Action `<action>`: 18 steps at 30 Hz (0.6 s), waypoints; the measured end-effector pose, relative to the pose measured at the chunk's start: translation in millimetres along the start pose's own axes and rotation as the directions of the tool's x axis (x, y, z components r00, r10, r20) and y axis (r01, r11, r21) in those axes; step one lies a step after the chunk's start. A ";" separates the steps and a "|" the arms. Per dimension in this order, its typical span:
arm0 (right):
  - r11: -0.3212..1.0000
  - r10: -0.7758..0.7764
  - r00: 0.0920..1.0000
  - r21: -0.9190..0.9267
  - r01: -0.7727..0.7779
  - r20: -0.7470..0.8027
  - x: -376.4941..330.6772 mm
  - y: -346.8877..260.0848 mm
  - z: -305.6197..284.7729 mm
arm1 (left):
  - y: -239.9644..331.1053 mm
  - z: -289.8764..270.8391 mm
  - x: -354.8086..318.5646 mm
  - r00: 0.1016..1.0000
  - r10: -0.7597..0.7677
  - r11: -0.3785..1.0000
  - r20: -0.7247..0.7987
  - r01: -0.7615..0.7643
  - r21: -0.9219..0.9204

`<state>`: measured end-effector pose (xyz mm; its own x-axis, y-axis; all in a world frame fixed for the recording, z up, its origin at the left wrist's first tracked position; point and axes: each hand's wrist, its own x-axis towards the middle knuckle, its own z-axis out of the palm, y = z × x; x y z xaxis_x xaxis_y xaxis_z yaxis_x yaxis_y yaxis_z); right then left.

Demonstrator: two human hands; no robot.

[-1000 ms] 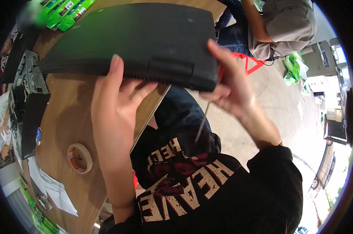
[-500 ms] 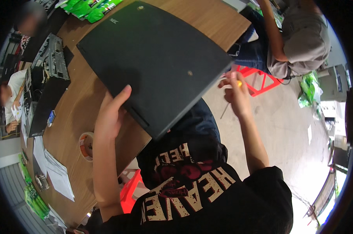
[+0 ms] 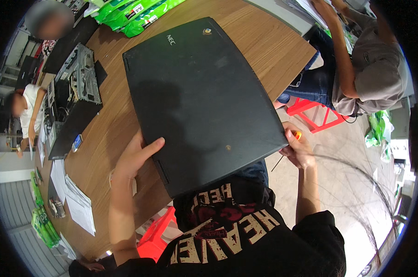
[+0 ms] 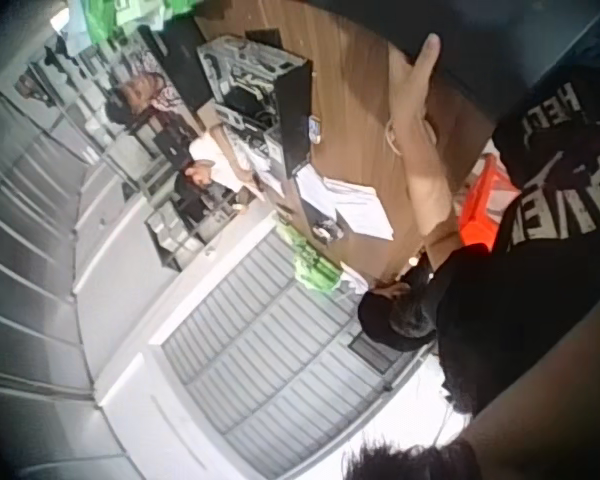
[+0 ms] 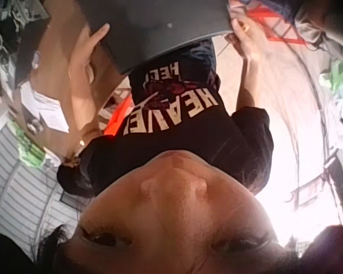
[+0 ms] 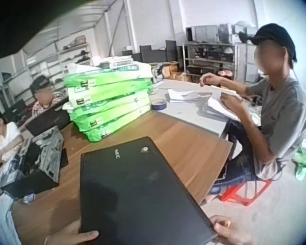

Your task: The person unscrews screws from a laptop casing using a screwdriver, placing the screws into a roll of tape, and pries open the plastic covers.

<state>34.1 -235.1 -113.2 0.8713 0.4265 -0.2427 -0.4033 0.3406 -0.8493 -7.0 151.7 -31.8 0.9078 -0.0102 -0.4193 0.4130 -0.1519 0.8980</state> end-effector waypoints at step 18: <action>0.881 0.143 0.990 -0.455 -0.128 0.000 -23.2 23.3 104.2 | 46.5 -54.2 126.5 0.979 0.185 0.538 -0.081 -0.031 0.843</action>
<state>-24.6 -149.7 -78.6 0.8045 0.4708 -0.3621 -0.3394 -0.1359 -0.9308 131.0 196.9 -35.8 0.9713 0.0425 -0.2340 0.1324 -0.9141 0.3833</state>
